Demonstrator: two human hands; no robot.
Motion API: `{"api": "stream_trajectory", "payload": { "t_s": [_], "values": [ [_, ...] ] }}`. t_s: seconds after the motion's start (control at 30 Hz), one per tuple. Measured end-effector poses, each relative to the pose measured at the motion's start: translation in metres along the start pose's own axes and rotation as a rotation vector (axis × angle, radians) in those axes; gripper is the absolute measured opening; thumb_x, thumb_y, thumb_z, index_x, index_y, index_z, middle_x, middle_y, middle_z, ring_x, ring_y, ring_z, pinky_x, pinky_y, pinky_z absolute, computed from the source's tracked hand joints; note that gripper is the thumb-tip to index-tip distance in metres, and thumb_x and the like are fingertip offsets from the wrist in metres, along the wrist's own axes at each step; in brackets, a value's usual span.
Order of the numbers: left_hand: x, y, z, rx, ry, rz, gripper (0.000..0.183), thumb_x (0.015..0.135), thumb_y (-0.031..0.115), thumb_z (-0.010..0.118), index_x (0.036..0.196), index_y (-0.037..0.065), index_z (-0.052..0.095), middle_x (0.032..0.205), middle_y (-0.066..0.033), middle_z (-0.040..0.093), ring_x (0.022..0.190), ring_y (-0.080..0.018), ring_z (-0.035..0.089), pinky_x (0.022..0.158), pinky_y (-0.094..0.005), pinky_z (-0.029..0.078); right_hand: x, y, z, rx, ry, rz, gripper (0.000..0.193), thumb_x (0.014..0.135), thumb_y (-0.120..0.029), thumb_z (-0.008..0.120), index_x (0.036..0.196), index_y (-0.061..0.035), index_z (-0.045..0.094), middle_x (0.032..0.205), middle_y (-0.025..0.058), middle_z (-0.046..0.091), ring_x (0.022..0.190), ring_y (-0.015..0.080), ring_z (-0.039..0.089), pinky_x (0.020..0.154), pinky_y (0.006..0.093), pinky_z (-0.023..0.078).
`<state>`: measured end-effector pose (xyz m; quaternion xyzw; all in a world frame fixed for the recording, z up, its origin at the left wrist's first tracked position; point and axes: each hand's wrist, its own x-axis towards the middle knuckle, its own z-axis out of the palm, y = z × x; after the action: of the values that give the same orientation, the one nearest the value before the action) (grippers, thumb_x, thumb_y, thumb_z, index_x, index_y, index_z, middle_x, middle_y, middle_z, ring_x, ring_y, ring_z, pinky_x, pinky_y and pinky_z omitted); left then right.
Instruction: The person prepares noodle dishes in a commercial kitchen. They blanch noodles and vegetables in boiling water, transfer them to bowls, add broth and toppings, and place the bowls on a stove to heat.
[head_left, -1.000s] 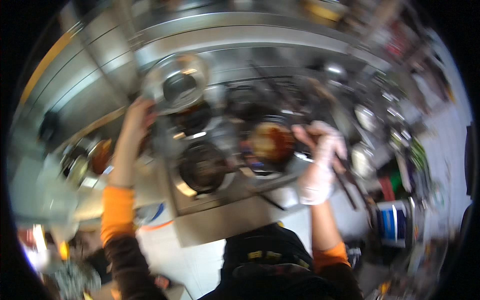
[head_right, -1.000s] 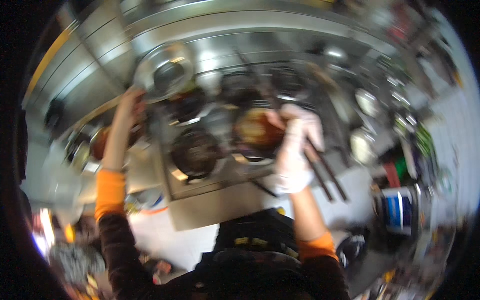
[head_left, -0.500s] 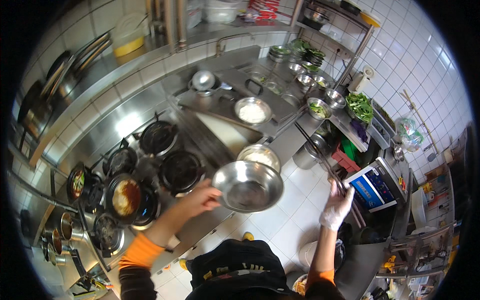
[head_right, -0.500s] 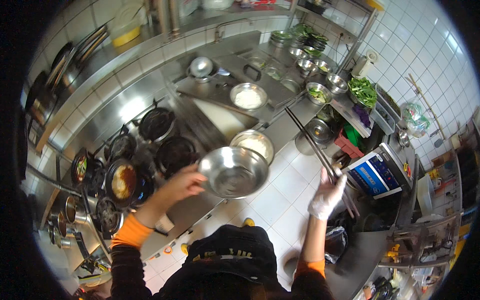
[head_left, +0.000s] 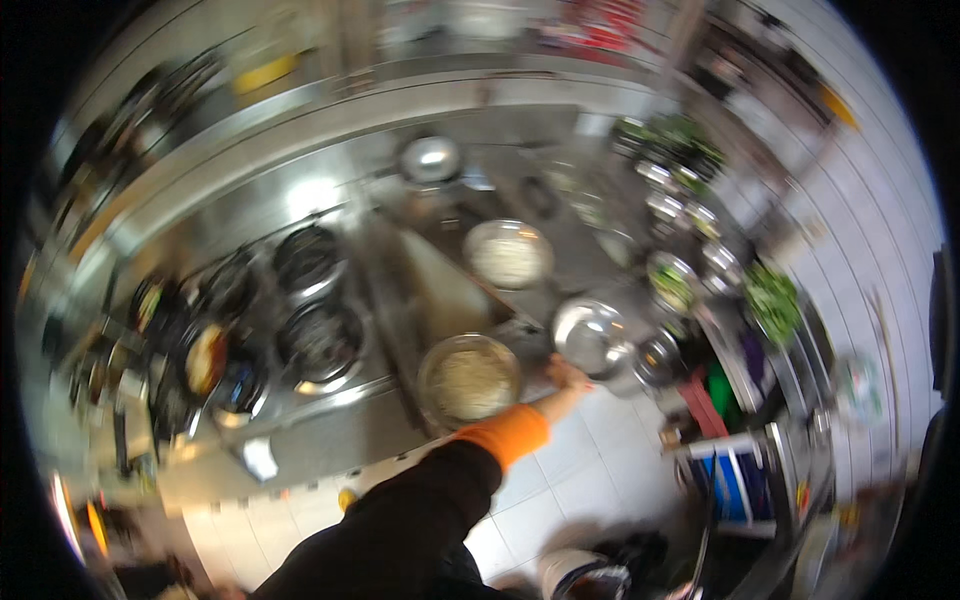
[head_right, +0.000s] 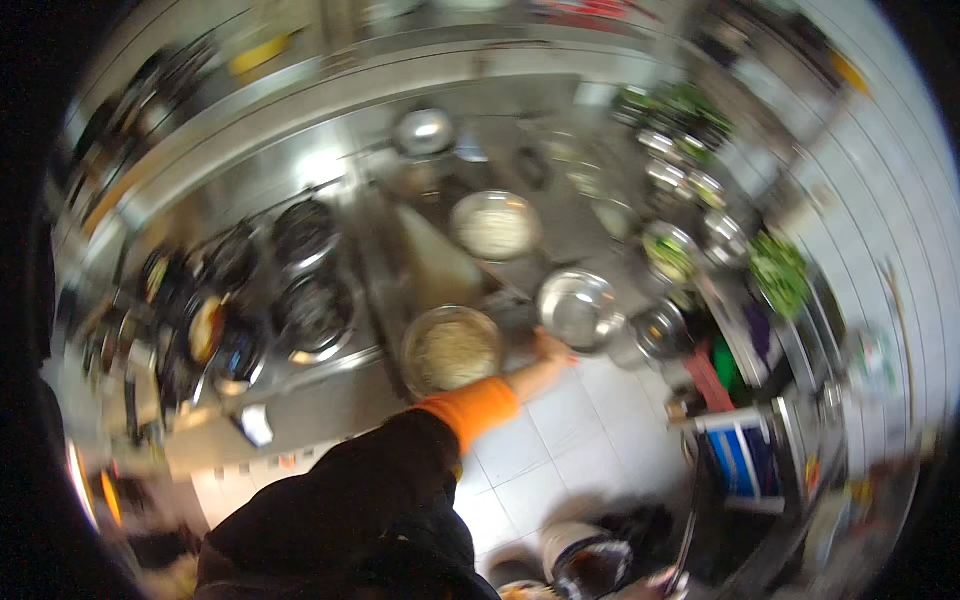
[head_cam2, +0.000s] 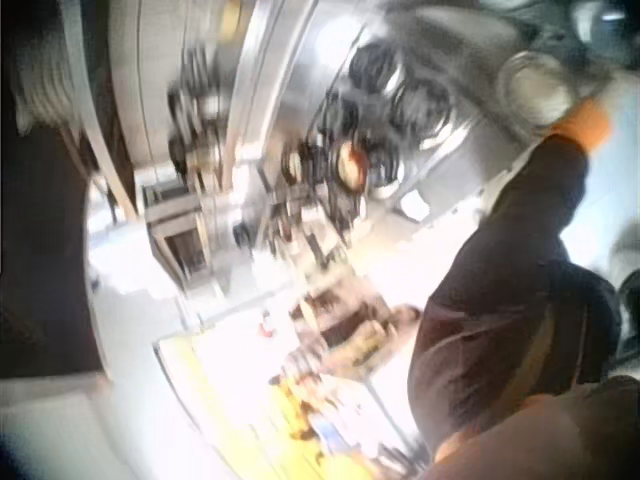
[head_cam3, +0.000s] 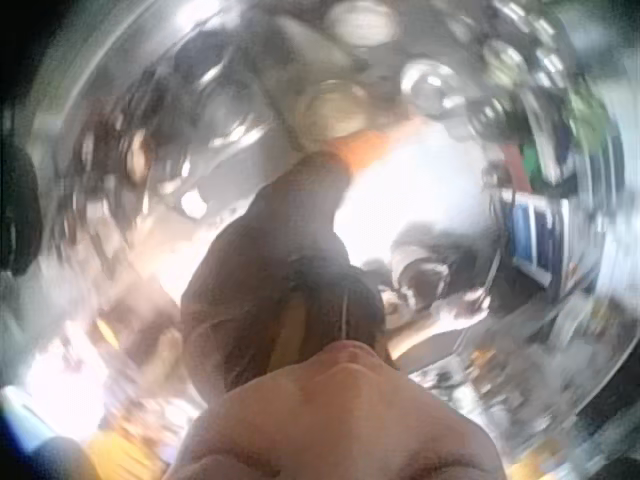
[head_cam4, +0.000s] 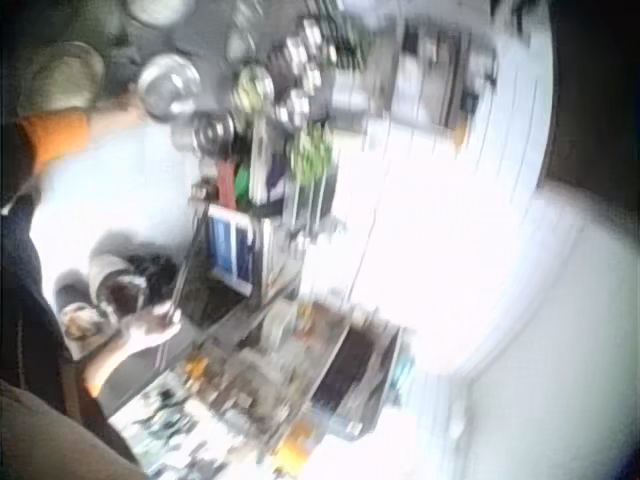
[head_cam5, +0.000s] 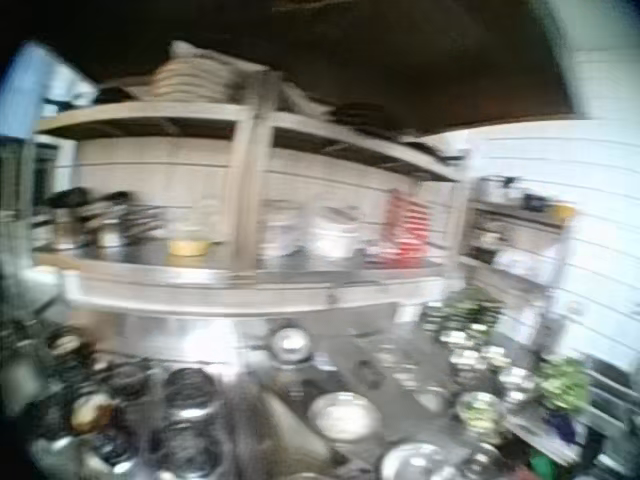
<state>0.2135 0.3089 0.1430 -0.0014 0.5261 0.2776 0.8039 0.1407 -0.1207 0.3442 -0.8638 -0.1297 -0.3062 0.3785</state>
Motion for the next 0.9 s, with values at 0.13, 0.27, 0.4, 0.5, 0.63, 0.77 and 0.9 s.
{"api": "stream_trajectory", "payload": {
  "t_s": [0.13, 0.27, 0.4, 0.5, 0.63, 0.77, 0.9],
  "values": [
    [-0.011, -0.019, -0.017, 0.774, -0.15, 0.482, 0.046, 0.092, 0.042, 0.035, 0.105, 0.0, 0.048, 0.086, -0.0155, 0.058, 0.058, -0.0288, 0.06, 0.057, -0.0412, 0.05, 0.016, -0.01, 0.038, 1.284, -0.209, 0.601, 0.021, 0.087, -0.017, 0.055, 0.102, -0.0019, 0.057, 0.098, 0.0063, 0.061, 0.102, 0.0199, 0.053, 0.095, 0.0329, 0.039],
    [-0.053, -0.05, -0.13, 1.021, -0.696, 0.475, 0.04, 0.086, 0.041, 0.044, 0.083, 0.004, 0.057, 0.071, -0.0102, 0.062, 0.058, -0.0213, 0.061, 0.058, -0.0374, 0.049, 0.038, -0.055, 0.11, 1.546, -0.414, 0.691, 0.021, 0.088, -0.014, 0.053, 0.102, 0.0011, 0.056, 0.102, 0.0095, 0.057, 0.1, 0.0195, 0.051, 0.093, 0.0306, 0.041],
    [-0.072, -0.053, -0.353, 1.369, -1.009, 0.792, 0.026, 0.074, 0.031, 0.059, 0.074, 0.005, 0.059, 0.072, -0.012, 0.06, 0.067, -0.0268, 0.059, 0.06, -0.0419, 0.046, 0.045, -0.117, 0.157, 1.319, -0.767, 0.353, 0.022, 0.09, -0.014, 0.047, 0.107, 0.0002, 0.05, 0.106, 0.0097, 0.056, 0.099, 0.0174, 0.053, 0.086, 0.0264, 0.044],
    [-0.092, -0.025, -0.533, 0.495, 0.002, -0.156, 0.029, 0.079, 0.028, 0.053, 0.091, 0.002, 0.056, 0.081, -0.0174, 0.06, 0.071, -0.0321, 0.059, 0.064, -0.0425, 0.049, 0.026, -0.145, 0.185, 0.725, -0.437, -0.265, 0.029, 0.087, -0.02, 0.056, 0.108, -0.0039, 0.044, 0.093, 0.0131, 0.059, 0.091, 0.0182, 0.056, 0.074, 0.0265, 0.047],
    [-0.113, 0.039, -0.681, -0.721, 0.545, 0.098, 0.043, 0.093, 0.031, 0.035, 0.116, -0.004, 0.037, 0.095, -0.0306, 0.054, 0.079, -0.0416, 0.058, 0.071, -0.0472, 0.053, 0.014, -0.163, 0.2, 0.241, -0.509, -0.765, 0.026, 0.089, -0.016, 0.05, 0.11, -0.0014, 0.045, 0.099, 0.0085, 0.058, 0.087, 0.0191, 0.055, 0.081, 0.0275, 0.045],
    [-0.105, 0.083, -0.734, -1.405, 0.394, 0.215, 0.052, 0.091, 0.049, 0.034, 0.108, 0.002, 0.05, 0.093, -0.0168, 0.059, 0.081, -0.033, 0.058, 0.077, -0.0443, 0.05, 0.029, -0.182, 0.194, -0.194, -0.453, -1.139, 0.022, 0.091, -0.012, 0.045, 0.109, 0.001, 0.05, 0.111, 0.0074, 0.056, 0.101, 0.0162, 0.053, 0.089, 0.0269, 0.043],
    [-0.111, 0.098, -0.761, -1.572, 0.329, 0.226, 0.037, 0.088, 0.036, 0.044, 0.107, 0.006, 0.054, 0.102, -0.0117, 0.059, 0.09, -0.0272, 0.057, 0.083, -0.0439, 0.048, 0.044, -0.189, 0.172, -2.425, 1.266, -1.989, 0.022, 0.091, -0.01, 0.046, 0.107, 0.0014, 0.053, 0.107, 0.0107, 0.058, 0.102, 0.0171, 0.053, 0.092, 0.027, 0.042]
  ]
}}
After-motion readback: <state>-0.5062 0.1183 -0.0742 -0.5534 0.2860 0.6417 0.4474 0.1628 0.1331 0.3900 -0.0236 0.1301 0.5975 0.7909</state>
